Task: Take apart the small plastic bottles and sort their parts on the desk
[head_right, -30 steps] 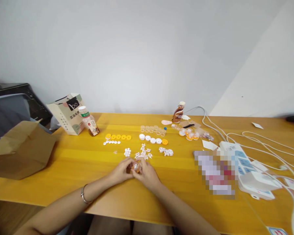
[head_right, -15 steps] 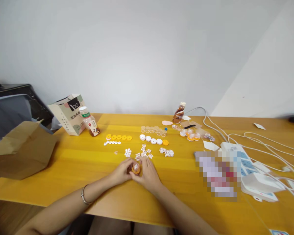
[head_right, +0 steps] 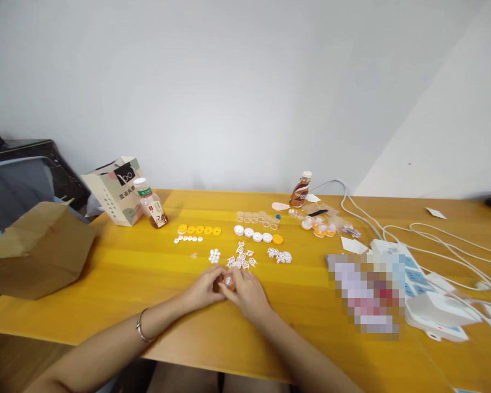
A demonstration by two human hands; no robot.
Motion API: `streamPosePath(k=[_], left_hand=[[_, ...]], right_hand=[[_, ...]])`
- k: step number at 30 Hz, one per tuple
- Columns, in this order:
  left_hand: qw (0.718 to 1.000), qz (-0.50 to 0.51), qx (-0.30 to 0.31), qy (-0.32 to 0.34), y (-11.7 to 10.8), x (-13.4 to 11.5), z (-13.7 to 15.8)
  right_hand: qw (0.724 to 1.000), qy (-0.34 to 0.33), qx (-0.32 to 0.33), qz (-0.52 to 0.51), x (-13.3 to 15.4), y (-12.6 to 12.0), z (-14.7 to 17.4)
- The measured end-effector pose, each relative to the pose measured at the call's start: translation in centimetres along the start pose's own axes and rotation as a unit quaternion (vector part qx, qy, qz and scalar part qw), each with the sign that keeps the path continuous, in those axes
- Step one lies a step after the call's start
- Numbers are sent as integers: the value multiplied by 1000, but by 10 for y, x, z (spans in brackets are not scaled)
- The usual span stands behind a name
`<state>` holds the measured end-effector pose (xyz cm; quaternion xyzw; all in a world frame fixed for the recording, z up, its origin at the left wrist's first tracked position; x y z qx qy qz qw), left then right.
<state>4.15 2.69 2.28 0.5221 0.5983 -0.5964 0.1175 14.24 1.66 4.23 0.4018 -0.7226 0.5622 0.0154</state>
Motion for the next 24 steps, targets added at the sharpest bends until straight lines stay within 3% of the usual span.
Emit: streamPosePath(k=[12, 15, 20, 24], left_hand=[[1000, -9, 1, 8, -2, -1, 0], [1000, -8, 3, 15, -2, -3, 0], [1000, -11, 5, 15, -2, -3, -1], [1000, -20, 6, 4, -3, -2, -1]], right_hand=[[999, -42, -13, 10, 8, -7, -1], [999, -32, 14, 23, 6, -4, -2], [994, -101, 26, 28, 17, -6, -1], [997, -64, 1, 30, 11, -8, -4]])
Point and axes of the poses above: each hand's wrist, its own z-axis away from the middle knuckle, its own y-axis out of the palm, x = y × z, the point moved 7 cm from there along -z, towards the middle knuckle, and after that the axes turned 1 degree about -z, right-handed, at the moved point
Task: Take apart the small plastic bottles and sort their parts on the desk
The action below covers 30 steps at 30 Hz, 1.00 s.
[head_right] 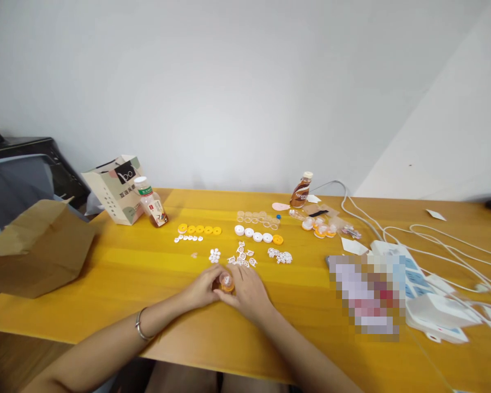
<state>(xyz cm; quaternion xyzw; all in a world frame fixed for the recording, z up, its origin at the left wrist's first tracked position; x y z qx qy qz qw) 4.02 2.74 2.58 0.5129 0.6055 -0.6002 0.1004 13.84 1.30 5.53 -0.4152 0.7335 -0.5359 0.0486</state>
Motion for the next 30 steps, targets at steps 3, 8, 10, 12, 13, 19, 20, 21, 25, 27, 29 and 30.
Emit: streamPosePath(k=[3, 8, 10, 12, 13, 19, 20, 21, 25, 27, 29, 30], left_hand=[[1000, 0, 0, 0, 0, 0, 0], [1000, 1, 0, -6, 1, 2, 1], [1000, -6, 2, -12, 1, 3, 2], [1000, -11, 7, -19, 1, 3, 2], [1000, -9, 11, -20, 1, 3, 3], [999, -3, 23, -22, 0, 2, 3], [999, -4, 25, -24, 0, 2, 3], [999, -5, 27, -25, 1, 3, 3], [999, -11, 31, -19, 1, 4, 3], [999, -12, 32, -17, 1, 4, 3], [999, -12, 35, -17, 1, 4, 3], [999, -12, 36, -18, 1, 4, 3]], right_hand=[[999, 24, 21, 9, -5, 6, -1], [1000, 14, -1, -17, -2, 3, 3], [998, 35, -52, -28, -8, -8, 4], [989, 82, -118, -40, -26, -26, 4], [981, 115, -152, -46, -39, -38, 3], [929, 310, -200, -31, -158, -91, -9], [924, 332, -189, -29, -176, -92, -11], [922, 345, -177, -25, -192, -91, -13], [923, 353, -152, -24, -228, -78, -20], [925, 350, -146, -29, -234, -72, -23], [928, 345, -136, -38, -236, -68, -27], [930, 342, -130, -43, -237, -66, -29]])
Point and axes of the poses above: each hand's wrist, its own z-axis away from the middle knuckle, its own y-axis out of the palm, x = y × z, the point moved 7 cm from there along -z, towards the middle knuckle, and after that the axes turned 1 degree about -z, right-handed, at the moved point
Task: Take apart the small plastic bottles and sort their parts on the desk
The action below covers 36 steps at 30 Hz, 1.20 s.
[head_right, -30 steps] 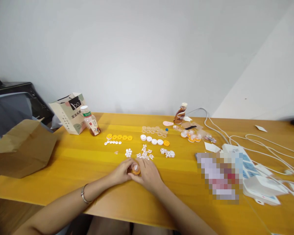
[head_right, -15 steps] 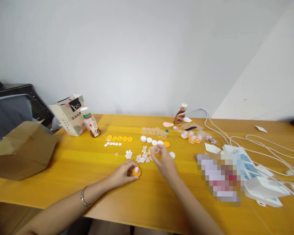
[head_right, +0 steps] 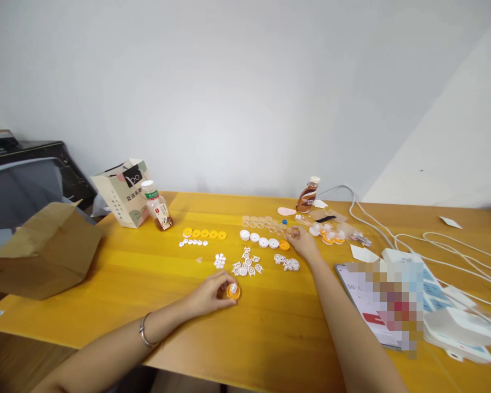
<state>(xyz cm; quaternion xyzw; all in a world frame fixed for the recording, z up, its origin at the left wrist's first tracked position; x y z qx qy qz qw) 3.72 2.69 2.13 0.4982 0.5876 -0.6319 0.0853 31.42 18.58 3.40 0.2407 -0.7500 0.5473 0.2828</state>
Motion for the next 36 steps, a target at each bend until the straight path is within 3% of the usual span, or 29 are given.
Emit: streamPosePath(k=[7, 14, 22, 25, 26, 31, 33, 36], left_hand=[[1000, -1, 0, 4, -1, -1, 0], [1000, -5, 0, 7, -1, -2, 0], [1000, -7, 0, 7, 0, 0, 0], [1000, -7, 2, 6, 0, 0, 0], [1000, -7, 1, 6, 0, -1, 0], [1000, 8, -8, 13, -2, -4, 1], [1000, 20, -12, 20, -2, -4, 1], [999, 28, -21, 26, -1, -5, 1]], right_hand=[[998, 6, 51, -20, 6, 15, -13], [997, 0, 61, -54, 21, 26, -11], [998, -15, -17, -60, 39, 10, 0], [995, -52, -39, -72, 59, 8, 32], [991, -97, -26, -84, 72, 11, 51], [954, -258, 130, -84, 120, 44, 159], [947, -261, 173, -68, 127, 56, 184], [954, -232, 181, -49, 127, 65, 193]])
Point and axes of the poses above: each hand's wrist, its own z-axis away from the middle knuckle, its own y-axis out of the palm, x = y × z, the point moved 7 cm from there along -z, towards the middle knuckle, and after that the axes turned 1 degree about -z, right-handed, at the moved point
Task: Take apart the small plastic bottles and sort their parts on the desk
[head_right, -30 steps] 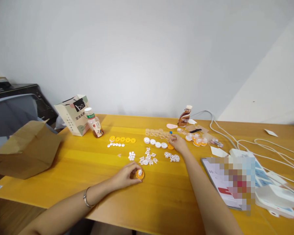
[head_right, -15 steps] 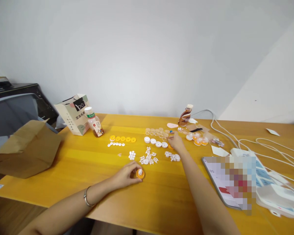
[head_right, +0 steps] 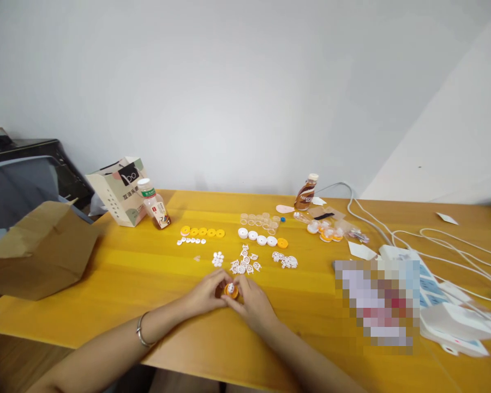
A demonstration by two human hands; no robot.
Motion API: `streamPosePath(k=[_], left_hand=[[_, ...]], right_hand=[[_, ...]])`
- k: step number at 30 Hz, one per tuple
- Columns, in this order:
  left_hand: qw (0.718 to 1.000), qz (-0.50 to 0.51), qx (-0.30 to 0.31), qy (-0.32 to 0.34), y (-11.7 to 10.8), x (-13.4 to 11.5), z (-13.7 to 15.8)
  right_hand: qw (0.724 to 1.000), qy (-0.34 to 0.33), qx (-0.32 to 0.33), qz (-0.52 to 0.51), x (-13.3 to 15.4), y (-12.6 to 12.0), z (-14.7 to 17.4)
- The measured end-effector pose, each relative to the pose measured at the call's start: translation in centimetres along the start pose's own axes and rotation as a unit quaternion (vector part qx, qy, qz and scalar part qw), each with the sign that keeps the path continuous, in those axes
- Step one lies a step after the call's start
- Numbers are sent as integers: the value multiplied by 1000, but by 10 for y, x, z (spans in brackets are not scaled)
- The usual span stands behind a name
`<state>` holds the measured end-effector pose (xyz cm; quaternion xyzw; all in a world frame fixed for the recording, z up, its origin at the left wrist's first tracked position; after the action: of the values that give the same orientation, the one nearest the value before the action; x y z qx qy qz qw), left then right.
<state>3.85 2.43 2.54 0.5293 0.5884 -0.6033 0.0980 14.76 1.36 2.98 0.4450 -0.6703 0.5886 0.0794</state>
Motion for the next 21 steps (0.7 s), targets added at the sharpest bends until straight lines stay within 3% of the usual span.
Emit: streamPosePath(k=[9, 13, 16, 21], left_hand=[[1000, -22, 5, -5, 3, -2, -2], [999, -39, 3, -7, 2, -3, -3], [999, -47, -2, -3, 2, -5, -2], [999, -33, 1, -2, 2, -5, -1]], right_hand=[[996, -86, -20, 15, 7, 2, 1], [994, -95, -52, -8, 9, -5, 2], [991, -82, -92, -46, 2, -13, -1], [970, -2, -160, -183, -24, -23, -9]])
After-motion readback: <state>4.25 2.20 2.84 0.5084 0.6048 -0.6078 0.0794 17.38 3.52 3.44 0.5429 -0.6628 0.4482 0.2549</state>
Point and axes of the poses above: each hand's wrist, its own z-axis away from the middle knuckle, its own y-axis out of the palm, x = y × z, the point moved 7 cm from there along -z, towards the middle knuckle, and after that the axes turned 1 degree about -z, right-handed, at the moved point
